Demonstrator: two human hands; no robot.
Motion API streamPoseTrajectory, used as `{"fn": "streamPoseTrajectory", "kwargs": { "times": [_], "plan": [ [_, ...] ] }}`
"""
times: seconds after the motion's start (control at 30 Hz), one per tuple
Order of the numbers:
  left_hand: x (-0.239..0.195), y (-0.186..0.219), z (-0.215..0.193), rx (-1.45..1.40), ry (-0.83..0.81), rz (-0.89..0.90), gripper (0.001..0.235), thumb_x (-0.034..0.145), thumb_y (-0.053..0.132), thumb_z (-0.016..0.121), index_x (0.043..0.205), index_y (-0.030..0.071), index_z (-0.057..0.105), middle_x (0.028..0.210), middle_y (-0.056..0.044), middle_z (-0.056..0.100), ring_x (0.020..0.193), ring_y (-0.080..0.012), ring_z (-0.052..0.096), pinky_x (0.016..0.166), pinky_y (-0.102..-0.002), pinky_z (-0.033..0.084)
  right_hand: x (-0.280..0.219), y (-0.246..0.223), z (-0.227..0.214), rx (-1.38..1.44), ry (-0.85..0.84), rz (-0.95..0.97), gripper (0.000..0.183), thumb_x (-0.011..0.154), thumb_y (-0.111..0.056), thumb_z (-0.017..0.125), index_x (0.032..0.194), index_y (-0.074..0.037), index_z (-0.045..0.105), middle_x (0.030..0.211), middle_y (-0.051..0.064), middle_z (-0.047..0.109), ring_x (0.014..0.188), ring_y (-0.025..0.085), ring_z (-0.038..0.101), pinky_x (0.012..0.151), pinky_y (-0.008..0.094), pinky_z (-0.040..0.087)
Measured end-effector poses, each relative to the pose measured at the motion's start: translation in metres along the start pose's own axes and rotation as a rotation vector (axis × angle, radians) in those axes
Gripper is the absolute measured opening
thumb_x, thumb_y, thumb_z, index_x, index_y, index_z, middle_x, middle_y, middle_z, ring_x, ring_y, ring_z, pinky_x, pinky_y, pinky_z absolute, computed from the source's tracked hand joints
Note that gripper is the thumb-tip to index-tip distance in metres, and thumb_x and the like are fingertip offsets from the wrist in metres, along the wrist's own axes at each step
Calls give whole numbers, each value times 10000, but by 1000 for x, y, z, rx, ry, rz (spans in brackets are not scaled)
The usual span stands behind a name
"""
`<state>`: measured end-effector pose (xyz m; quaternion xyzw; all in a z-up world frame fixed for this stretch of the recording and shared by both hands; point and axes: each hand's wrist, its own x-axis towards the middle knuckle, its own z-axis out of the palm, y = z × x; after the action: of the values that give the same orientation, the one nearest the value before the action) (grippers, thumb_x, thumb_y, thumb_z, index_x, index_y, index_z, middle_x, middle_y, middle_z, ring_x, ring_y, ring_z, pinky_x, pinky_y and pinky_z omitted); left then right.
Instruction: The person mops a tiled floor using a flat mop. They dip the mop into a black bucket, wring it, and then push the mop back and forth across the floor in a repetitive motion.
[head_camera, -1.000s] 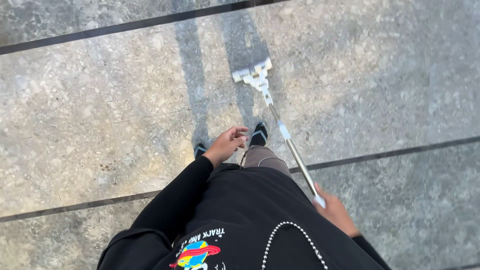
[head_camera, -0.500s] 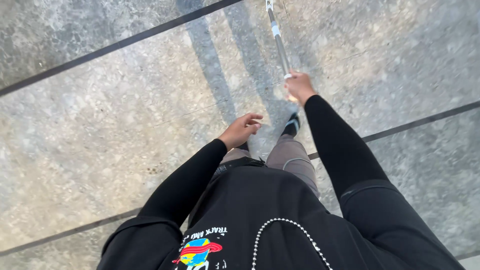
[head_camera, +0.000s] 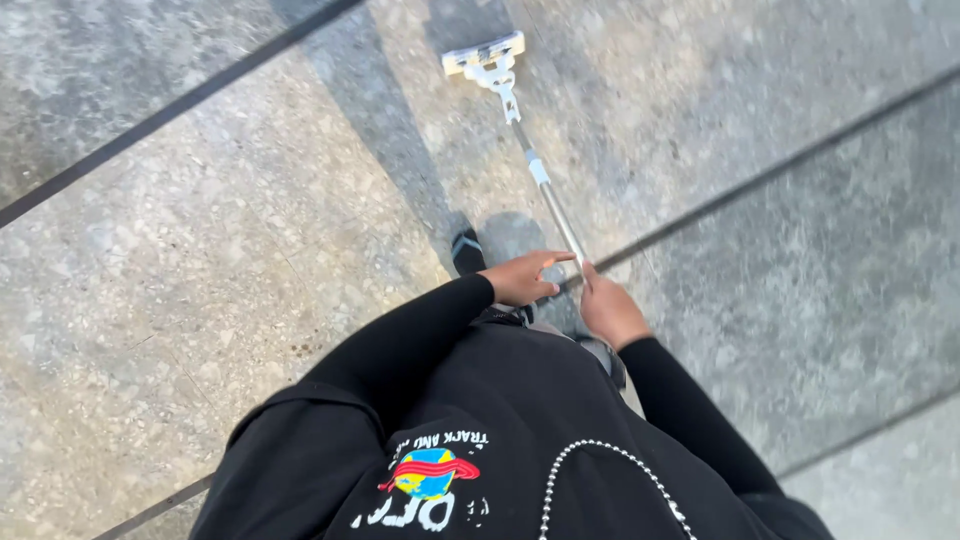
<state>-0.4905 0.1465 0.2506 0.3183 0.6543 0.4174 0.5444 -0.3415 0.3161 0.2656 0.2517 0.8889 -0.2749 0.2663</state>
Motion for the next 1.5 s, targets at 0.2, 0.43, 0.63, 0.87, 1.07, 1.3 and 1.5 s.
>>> {"fn": "streamPoseTrajectory", "kwargs": {
  "times": [0.2,0.43,0.63,0.87,1.07,1.3,1.5],
  "plan": [
    [49,-64,147,57,-411,232,640,990,253,643,1590,240,419,1628,-190,402,1449,-331,477,1132,-408,408,-166,56,4,98,-130,160,547,981,-204,469,1528,-201,472,951,288,706,892,467,683,824,553,524],
    [24,-45,215,146,-706,266,543,1050,419,580,1563,302,446,1636,-131,440,1554,-342,312,1166,-430,379,-258,117,9,354,7,427,565,849,-217,657,1413,-183,629,1021,243,763,912,385,774,844,434,586],
    [-12,-17,162,89,-531,-26,552,1027,377,560,1561,340,428,1600,-128,469,1437,-312,497,1144,-428,425,-271,169,60,285,266,76,509,897,-302,682,1376,-132,654,1115,239,733,1025,411,706,854,421,557],
    [-35,-9,102,-48,-422,18,608,1028,312,581,1602,310,380,1587,-162,493,1376,-290,548,1088,-400,460,-153,48,35,347,140,104,488,932,-279,613,1401,-144,628,967,259,727,907,437,720,781,468,564],
    [-53,-49,3,-117,-136,-5,839,986,282,627,1640,213,106,1604,-170,348,1234,-220,627,1006,-322,472,76,-67,20,280,343,-259,464,927,-218,582,1324,19,628,950,320,684,914,482,680,788,522,545],
    [-99,-78,-139,-303,244,-15,749,1000,229,587,1630,117,198,1606,-162,400,1228,-227,640,1002,-340,502,293,-182,-9,206,380,-333,482,924,-234,617,1315,47,637,1075,309,697,1036,446,674,908,490,535],
    [-128,-85,-180,-312,370,-149,679,1007,219,572,1613,114,285,1615,-147,437,1229,-257,646,1026,-356,498,281,-233,-22,205,177,-200,568,947,-234,588,1459,4,528,1254,284,655,1112,407,661,933,446,527]
  ]
}}
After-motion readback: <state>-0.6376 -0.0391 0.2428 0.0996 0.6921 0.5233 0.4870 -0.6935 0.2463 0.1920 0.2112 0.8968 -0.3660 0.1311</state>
